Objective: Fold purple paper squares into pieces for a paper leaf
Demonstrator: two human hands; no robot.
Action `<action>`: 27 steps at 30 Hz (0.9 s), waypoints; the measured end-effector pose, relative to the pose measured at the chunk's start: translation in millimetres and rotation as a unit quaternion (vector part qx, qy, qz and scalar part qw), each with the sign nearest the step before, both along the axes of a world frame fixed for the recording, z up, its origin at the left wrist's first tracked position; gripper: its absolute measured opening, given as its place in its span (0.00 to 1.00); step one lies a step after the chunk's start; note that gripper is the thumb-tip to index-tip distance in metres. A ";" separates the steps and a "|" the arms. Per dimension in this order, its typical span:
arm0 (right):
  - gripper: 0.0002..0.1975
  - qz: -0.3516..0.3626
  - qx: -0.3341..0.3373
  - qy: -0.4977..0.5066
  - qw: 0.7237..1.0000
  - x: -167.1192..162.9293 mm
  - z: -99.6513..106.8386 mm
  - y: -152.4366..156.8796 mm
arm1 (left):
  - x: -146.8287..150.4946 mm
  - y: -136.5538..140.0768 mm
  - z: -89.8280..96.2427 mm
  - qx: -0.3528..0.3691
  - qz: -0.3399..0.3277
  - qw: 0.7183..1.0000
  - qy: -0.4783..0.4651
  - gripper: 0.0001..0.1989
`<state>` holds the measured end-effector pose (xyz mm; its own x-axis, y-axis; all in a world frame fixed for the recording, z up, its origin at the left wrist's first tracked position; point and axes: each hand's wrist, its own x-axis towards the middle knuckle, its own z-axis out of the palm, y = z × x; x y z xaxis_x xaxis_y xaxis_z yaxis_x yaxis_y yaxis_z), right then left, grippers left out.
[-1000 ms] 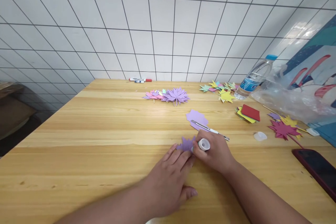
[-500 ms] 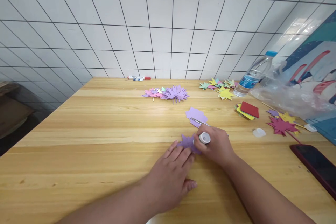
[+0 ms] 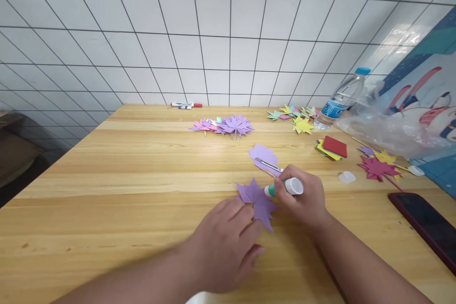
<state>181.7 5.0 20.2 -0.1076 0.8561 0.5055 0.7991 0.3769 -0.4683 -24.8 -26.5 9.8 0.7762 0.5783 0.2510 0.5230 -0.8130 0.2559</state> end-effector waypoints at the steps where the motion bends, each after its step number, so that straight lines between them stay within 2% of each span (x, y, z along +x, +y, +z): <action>1: 0.10 0.018 -0.009 -0.004 1.000 -2.6 0.3 -1.7 | 1.9 -3.8 0.5 0.000 0.009 1.000 0.018 0.17; 5: 0.09 0.070 -0.041 -0.049 0.996 -11.6 -1.2 -4.1 | 7.3 -7.9 -2.6 0.001 0.026 0.997 0.071 0.21; 12: 0.08 0.085 -0.096 -0.090 0.988 -19.6 -10.9 0.5 | 6.5 0.0 -14.6 -0.019 0.031 0.996 0.082 0.26; 21: 0.08 0.089 -0.095 -0.102 0.986 -17.4 -14.4 6.1 | 6.8 2.5 -12.2 -0.081 0.043 0.993 0.080 0.26; 27: 0.08 0.087 -0.100 -0.124 0.983 -14.7 -8.9 7.0 | 6.0 2.7 -11.7 -0.080 0.044 0.993 0.071 0.24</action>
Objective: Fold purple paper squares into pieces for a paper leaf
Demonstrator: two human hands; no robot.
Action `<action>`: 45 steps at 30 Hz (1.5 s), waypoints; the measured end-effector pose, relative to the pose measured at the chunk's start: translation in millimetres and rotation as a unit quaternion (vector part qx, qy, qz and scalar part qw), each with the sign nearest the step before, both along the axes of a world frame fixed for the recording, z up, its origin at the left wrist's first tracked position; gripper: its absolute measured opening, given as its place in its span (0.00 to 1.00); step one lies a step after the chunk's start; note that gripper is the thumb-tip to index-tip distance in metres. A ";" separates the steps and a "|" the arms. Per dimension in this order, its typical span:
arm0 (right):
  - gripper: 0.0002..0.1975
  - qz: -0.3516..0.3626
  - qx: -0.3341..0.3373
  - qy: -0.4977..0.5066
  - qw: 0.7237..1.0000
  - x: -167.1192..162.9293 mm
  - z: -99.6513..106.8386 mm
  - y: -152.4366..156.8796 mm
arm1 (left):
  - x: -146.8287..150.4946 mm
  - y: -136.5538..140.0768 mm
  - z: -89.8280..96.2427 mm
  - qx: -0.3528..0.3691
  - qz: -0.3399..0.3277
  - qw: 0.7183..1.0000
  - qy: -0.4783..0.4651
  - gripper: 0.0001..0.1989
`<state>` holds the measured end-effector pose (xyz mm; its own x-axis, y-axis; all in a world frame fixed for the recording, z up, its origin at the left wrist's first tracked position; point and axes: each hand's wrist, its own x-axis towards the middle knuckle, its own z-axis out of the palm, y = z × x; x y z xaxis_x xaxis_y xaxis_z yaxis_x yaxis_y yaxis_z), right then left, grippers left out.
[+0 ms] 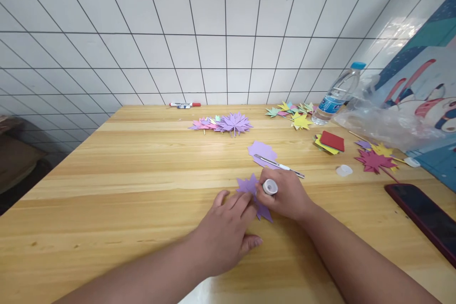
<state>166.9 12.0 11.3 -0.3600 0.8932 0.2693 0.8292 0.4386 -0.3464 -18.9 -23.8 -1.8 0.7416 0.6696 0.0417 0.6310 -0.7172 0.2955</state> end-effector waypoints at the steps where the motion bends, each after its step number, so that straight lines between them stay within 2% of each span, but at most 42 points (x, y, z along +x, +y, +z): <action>1: 0.08 -0.002 0.000 -0.002 1.000 0.7 0.2 0.1 | 0.0 -0.2 0.0 -0.001 0.000 1.000 -0.001 0.24; 8: 0.08 -0.034 0.016 -0.021 0.999 6.9 0.4 2.3 | 0.2 -2.1 -0.7 0.007 0.003 1.000 0.004 0.23; 11: 0.09 -0.061 0.051 -0.031 0.996 12.5 2.0 3.5 | -0.9 -0.4 0.0 0.018 -0.008 1.000 0.001 0.22; 14: 0.10 -0.106 0.101 0.028 0.989 18.6 5.3 2.9 | -2.2 3.5 0.9 0.020 -0.027 0.999 -0.018 0.19; 16: 0.10 -0.115 0.110 0.083 0.984 20.5 7.0 1.2 | -2.5 6.1 1.0 0.016 -0.034 0.999 -0.036 0.19; 21: 0.10 -0.066 0.087 0.123 0.986 15.7 4.8 -2.6 | -1.9 7.4 2.3 0.005 -0.033 0.998 -0.056 0.22; 27: 0.10 -0.064 0.080 0.128 0.986 13.1 1.4 -2.6 | -2.4 7.8 6.2 0.004 -0.041 0.998 -0.044 0.19; 34: 0.07 -0.003 0.054 0.088 0.995 5.8 2.3 -4.2 | -1.6 7.6 2.1 0.021 -0.025 0.999 -0.037 0.23; 45: 0.07 0.003 0.059 0.097 0.993 1.2 -2.4 -0.6 | -1.1 8.3 -4.5 0.002 -0.030 0.999 -0.033 0.23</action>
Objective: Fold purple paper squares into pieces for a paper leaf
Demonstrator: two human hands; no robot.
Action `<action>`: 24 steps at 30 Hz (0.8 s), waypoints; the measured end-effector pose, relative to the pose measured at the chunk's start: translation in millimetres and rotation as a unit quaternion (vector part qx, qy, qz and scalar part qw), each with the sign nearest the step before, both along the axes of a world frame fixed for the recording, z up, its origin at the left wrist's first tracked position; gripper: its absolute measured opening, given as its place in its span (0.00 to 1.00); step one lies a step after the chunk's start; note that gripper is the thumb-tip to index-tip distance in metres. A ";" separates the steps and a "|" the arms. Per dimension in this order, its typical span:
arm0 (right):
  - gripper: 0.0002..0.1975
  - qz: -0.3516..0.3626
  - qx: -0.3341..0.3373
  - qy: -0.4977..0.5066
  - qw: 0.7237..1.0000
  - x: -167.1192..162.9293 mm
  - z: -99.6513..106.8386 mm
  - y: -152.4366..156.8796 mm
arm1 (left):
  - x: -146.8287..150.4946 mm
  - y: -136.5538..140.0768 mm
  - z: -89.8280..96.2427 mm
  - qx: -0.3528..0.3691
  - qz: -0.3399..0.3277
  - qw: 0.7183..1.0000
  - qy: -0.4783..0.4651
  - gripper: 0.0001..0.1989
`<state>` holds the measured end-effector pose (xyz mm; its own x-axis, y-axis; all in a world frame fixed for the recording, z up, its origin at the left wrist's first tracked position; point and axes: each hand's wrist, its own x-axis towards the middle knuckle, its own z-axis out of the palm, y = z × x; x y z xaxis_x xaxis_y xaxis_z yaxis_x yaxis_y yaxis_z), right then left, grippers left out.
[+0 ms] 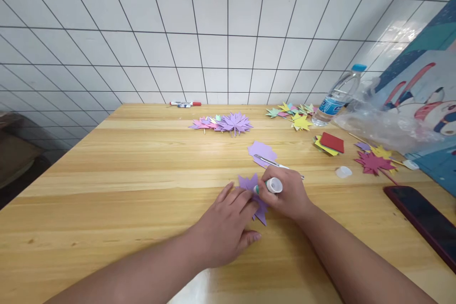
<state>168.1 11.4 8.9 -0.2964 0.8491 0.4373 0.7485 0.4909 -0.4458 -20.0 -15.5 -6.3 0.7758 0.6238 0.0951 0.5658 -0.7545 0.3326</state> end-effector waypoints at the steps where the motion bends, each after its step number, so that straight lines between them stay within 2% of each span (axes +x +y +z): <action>1: 0.08 0.001 -0.005 -0.004 1.000 -0.2 -0.3 0.4 | -0.1 -0.2 -0.5 -0.001 -0.001 1.000 0.000 0.24; 10: 0.09 -0.016 -0.046 -0.071 0.996 -3.1 -3.7 4.4 | -1.0 -1.7 0.3 -0.017 0.000 1.000 -0.007 0.26; 14: 0.09 -0.027 -0.036 -0.094 0.995 -4.9 -4.4 5.7 | -0.6 -1.9 2.5 -0.023 0.001 1.000 -0.012 0.26; 19: 0.10 -0.085 -0.004 -0.136 0.987 -1.7 -5.3 10.0 | 0.1 -2.8 2.7 -0.022 0.005 1.000 -0.018 0.25; 21: 0.09 -0.108 0.007 -0.121 0.987 3.3 -4.8 11.2 | -0.1 -1.6 2.3 -0.016 0.002 1.000 -0.024 0.25; 24: 0.09 -0.147 0.026 -0.046 0.988 12.5 -2.4 11.4 | -1.4 2.5 1.9 0.001 -0.014 0.999 -0.032 0.21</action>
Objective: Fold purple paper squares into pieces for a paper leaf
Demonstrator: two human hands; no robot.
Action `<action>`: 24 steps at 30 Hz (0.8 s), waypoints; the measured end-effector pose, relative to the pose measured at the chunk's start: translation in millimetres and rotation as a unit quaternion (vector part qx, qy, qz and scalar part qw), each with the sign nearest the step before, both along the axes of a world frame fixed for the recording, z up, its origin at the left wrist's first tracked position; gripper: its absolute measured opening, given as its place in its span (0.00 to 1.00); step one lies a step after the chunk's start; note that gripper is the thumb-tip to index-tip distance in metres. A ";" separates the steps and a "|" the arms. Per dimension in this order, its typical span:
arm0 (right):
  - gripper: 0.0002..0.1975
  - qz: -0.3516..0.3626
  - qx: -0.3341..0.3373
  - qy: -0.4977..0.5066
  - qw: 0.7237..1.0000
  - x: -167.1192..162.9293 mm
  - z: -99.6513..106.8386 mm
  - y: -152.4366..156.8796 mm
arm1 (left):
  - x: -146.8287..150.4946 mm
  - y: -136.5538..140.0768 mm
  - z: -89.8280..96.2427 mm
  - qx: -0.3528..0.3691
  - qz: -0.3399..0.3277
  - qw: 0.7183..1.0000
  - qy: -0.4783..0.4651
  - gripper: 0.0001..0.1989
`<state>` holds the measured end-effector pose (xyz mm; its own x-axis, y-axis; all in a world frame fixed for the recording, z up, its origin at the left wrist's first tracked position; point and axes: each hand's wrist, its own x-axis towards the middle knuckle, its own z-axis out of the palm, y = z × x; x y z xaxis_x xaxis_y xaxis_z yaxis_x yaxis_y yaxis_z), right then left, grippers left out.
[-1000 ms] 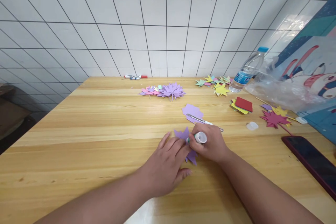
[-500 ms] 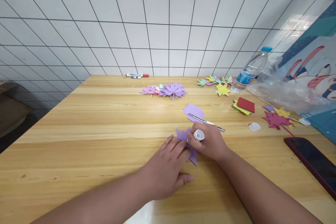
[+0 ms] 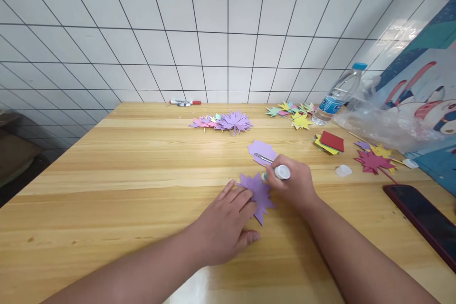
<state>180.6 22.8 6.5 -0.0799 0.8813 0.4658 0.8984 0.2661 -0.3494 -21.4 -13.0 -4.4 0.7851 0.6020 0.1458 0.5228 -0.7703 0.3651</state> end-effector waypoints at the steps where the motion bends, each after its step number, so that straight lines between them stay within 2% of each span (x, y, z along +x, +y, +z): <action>1: 0.10 -0.010 0.011 0.024 1.000 2.7 1.1 -0.3 | -0.7 1.7 -0.1 0.005 -0.007 1.000 -0.004 0.18; 5: 0.11 -0.015 0.034 0.072 0.997 7.3 4.5 -2.6 | -3.3 6.5 -0.5 0.031 -0.010 0.999 -0.040 0.10; 11: 0.10 0.035 0.035 0.076 0.996 2.4 6.9 -8.2 | -5.4 4.2 3.5 0.038 0.008 0.996 -0.075 0.09; 14: 0.09 0.073 0.036 0.071 0.994 0.6 8.9 -13.0 | -3.8 -2.6 4.1 0.065 -0.015 0.993 -0.092 0.09; 16: 0.09 0.119 0.021 0.066 0.990 -1.2 9.8 -16.5 | -1.8 -7.4 3.4 0.075 -0.032 0.994 -0.074 0.10; 19: 0.09 0.174 -0.013 0.055 0.983 -6.2 9.5 -19.9 | 0.9 -10.3 3.1 0.066 -0.020 0.997 -0.039 0.14; 24: 0.09 0.193 -0.071 0.015 0.979 -14.9 5.3 -18.0 | 2.6 -7.1 6.0 0.043 -0.006 0.999 0.010 0.15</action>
<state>165.7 4.8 11.8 -0.4074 0.8443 0.3480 0.7300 0.5301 -0.4314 -18.8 -20.1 1.6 0.7956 0.5780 0.1812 0.5196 -0.8050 0.2865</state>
